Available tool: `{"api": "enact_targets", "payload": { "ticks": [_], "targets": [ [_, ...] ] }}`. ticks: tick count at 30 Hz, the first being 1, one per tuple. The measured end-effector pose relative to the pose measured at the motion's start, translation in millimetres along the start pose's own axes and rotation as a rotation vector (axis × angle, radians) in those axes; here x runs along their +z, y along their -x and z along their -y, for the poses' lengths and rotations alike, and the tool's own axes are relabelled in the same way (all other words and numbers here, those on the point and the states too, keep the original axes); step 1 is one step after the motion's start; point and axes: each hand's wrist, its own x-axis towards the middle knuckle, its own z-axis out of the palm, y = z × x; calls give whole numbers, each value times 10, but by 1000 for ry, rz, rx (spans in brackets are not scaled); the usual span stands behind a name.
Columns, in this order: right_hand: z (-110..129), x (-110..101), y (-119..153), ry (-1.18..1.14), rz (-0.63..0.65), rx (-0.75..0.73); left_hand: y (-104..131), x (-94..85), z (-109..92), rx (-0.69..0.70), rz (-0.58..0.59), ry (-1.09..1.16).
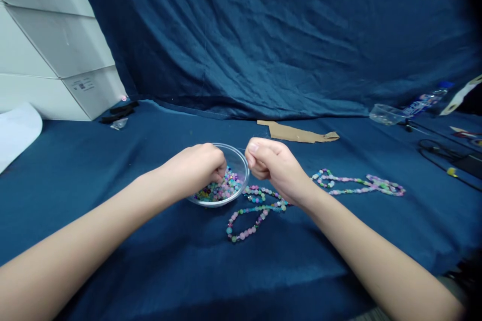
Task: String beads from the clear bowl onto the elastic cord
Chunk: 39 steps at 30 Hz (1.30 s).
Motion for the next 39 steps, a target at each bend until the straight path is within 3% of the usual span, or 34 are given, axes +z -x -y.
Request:
{"api": "enact_targets", "payload": {
  "ticks": [4, 10, 14, 20, 25, 34, 39],
  "targets": [
    [-1, -16, -2, 7, 0, -11, 74, -56, -13, 23, -79, 92],
    [14, 33, 30, -10, 65, 2, 407, -84, -170, -42, -335, 885],
    [12, 91, 43, -38, 80, 26, 488, 12, -226, -41, -414, 1104],
    [-52, 117, 52, -1, 0, -10, 496, 51, -204, -25, -430, 1155],
    [-84, 132, 54, 30, 31, -102, 501, 37, -205, -33, -396, 1189],
    [-87, 126, 64, 152, 23, -107, 494, 40, -209, -68, -372, 1239],
    [-82, 108, 57, 219, 39, -153, 496, 37, -209, -49, -419, 1191]
  ]
}}
